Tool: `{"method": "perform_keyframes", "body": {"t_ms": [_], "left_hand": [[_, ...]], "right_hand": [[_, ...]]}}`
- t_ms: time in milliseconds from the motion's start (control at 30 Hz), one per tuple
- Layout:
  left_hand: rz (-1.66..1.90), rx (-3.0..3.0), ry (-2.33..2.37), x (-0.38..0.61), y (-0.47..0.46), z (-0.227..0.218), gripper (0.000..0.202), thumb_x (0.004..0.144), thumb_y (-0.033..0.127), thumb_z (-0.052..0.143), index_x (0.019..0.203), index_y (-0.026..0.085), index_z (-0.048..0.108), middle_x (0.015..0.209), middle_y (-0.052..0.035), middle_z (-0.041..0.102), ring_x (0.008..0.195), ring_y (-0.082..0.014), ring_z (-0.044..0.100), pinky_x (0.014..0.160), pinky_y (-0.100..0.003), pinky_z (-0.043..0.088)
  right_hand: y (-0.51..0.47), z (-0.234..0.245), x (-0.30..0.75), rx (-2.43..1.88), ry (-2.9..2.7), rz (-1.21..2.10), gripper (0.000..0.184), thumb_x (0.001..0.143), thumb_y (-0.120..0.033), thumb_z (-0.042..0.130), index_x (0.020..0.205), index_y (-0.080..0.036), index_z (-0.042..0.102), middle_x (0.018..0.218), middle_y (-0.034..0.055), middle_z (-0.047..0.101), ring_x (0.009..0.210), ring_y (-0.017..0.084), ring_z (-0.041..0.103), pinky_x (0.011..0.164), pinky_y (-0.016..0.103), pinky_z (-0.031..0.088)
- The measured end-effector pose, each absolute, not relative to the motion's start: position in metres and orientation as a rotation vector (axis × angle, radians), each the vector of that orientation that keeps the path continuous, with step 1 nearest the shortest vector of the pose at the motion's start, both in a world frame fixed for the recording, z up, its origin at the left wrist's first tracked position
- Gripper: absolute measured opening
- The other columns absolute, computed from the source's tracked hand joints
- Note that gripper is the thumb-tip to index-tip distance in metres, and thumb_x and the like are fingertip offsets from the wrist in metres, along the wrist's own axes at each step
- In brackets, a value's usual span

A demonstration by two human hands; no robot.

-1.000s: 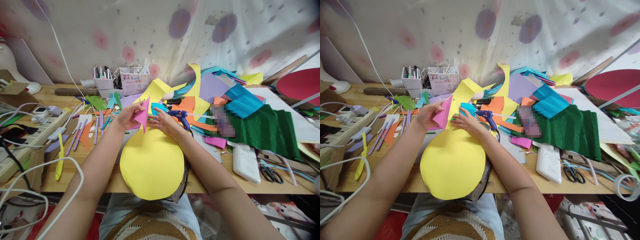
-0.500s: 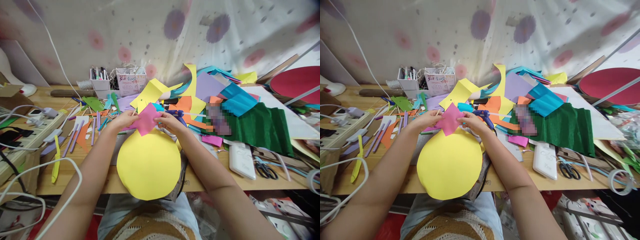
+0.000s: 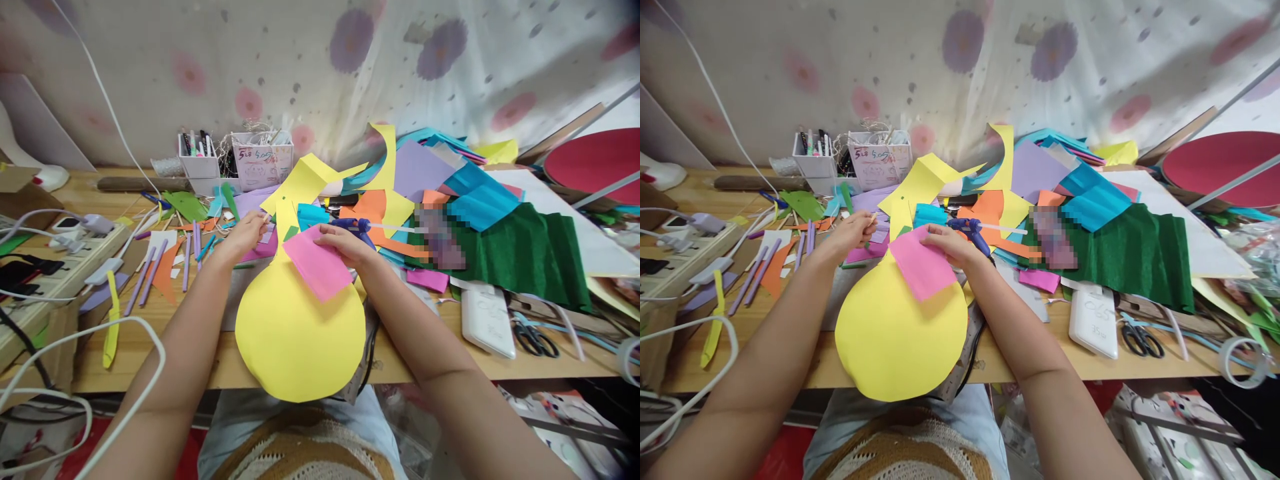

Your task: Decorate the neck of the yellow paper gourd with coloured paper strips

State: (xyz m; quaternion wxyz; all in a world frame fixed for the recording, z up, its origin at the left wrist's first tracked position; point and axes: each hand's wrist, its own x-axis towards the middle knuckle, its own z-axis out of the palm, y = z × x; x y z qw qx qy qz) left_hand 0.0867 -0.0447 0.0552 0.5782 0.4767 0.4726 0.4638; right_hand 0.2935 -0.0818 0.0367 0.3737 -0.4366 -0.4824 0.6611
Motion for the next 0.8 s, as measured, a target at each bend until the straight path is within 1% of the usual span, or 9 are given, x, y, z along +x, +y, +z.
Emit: {"method": "perform_keyframes", "body": {"t_ms": [100, 167, 233, 300, 367, 467, 567, 700, 800], "left_hand": [[1.042, 1.286, 1.163, 0.098, -0.054, 0.054, 0.011, 0.076, 0.013, 0.053, 0.065, 0.016, 0.052, 0.051, 0.0036, 0.045, 0.04, -0.0064, 0.034, 0.039, -0.018, 0.024], [1.124, 1.375, 1.182, 0.105, -0.061, 0.05, 0.008, 0.072, 0.013, 0.058, 0.066, 0.016, 0.054, 0.06, 0.0018, 0.052, 0.052, -0.008, 0.046, 0.048, -0.018, 0.034], [1.122, 1.464, 1.151, 0.111, -0.067, 0.044, 0.005, 0.07, 0.014, 0.06, 0.068, 0.015, 0.056, 0.067, 0.0006, 0.056, 0.063, -0.0097, 0.051, 0.057, -0.02, 0.039], [1.079, 1.56, 1.114, 0.114, -0.07, 0.04, 0.005, 0.069, 0.017, 0.062, 0.07, 0.016, 0.057, 0.071, -0.0001, 0.058, 0.068, -0.011, 0.053, 0.062, -0.021, 0.041], [1.041, 1.638, 1.086, 0.115, -0.07, 0.037, 0.007, 0.069, 0.021, 0.062, 0.072, 0.016, 0.058, 0.073, -0.0004, 0.059, 0.069, -0.0117, 0.054, 0.064, -0.023, 0.042], [0.982, 1.714, 1.086, 0.114, -0.065, 0.032, 0.013, 0.071, 0.028, 0.061, 0.074, 0.016, 0.057, 0.074, -0.0008, 0.061, 0.066, -0.0118, 0.054, 0.062, -0.024, 0.042], [0.954, 1.771, 1.097, 0.114, -0.061, 0.026, 0.018, 0.071, 0.034, 0.062, 0.076, 0.016, 0.058, 0.077, -0.0018, 0.063, 0.065, -0.0122, 0.055, 0.061, -0.024, 0.042], [0.952, 1.819, 1.11, 0.114, -0.061, 0.021, 0.02, 0.071, 0.036, 0.062, 0.077, 0.017, 0.06, 0.078, -0.0024, 0.065, 0.068, -0.0134, 0.057, 0.063, -0.026, 0.043], [0.936, 1.809, 1.108, 0.114, -0.062, 0.022, 0.021, 0.07, 0.035, 0.063, 0.08, 0.017, 0.06, 0.081, -0.0027, 0.064, 0.069, -0.0131, 0.057, 0.062, -0.026, 0.044]], "right_hand": [[-0.081, 0.032, 0.293, -1.164, -1.332, 1.605, 0.018, 0.066, -0.027, 0.065, 0.079, -0.019, 0.055, 0.073, -0.0035, 0.057, 0.062, 0.009, 0.052, 0.057, 0.022, 0.039], [-0.08, 0.026, 0.292, -1.144, -1.406, 1.517, 0.019, 0.067, -0.029, 0.065, 0.08, -0.019, 0.056, 0.075, -0.004, 0.057, 0.062, 0.008, 0.051, 0.057, 0.021, 0.038], [-0.079, 0.022, 0.29, -1.087, -1.465, 1.49, 0.02, 0.068, -0.031, 0.066, 0.08, -0.019, 0.055, 0.074, -0.0041, 0.056, 0.063, 0.008, 0.051, 0.057, 0.021, 0.037], [-0.079, 0.021, 0.289, -1.041, -1.502, 1.503, 0.023, 0.068, -0.033, 0.067, 0.079, -0.018, 0.054, 0.073, -0.004, 0.055, 0.063, 0.009, 0.051, 0.056, 0.021, 0.037], [-0.079, 0.021, 0.288, -1.021, -1.514, 1.518, 0.027, 0.067, -0.036, 0.068, 0.079, -0.018, 0.053, 0.072, -0.0037, 0.055, 0.064, 0.009, 0.052, 0.056, 0.021, 0.037], [-0.078, 0.022, 0.289, -1.034, -1.542, 1.511, 0.031, 0.067, -0.042, 0.069, 0.08, -0.018, 0.053, 0.072, -0.0025, 0.057, 0.066, 0.011, 0.053, 0.057, 0.022, 0.039], [-0.074, 0.021, 0.29, -1.082, -1.623, 1.43, 0.033, 0.067, -0.045, 0.068, 0.08, -0.018, 0.054, 0.074, -0.0012, 0.058, 0.068, 0.012, 0.053, 0.059, 0.023, 0.04], [-0.071, 0.023, 0.289, -1.122, -1.64, 1.272, 0.032, 0.069, -0.045, 0.065, 0.078, -0.016, 0.056, 0.074, -0.0007, 0.057, 0.067, 0.011, 0.051, 0.059, 0.023, 0.038], [-0.071, 0.026, 0.286, -1.134, -1.596, 1.237, 0.031, 0.068, -0.044, 0.065, 0.076, -0.015, 0.055, 0.07, -0.0015, 0.056, 0.064, 0.009, 0.05, 0.059, 0.023, 0.037]]}}
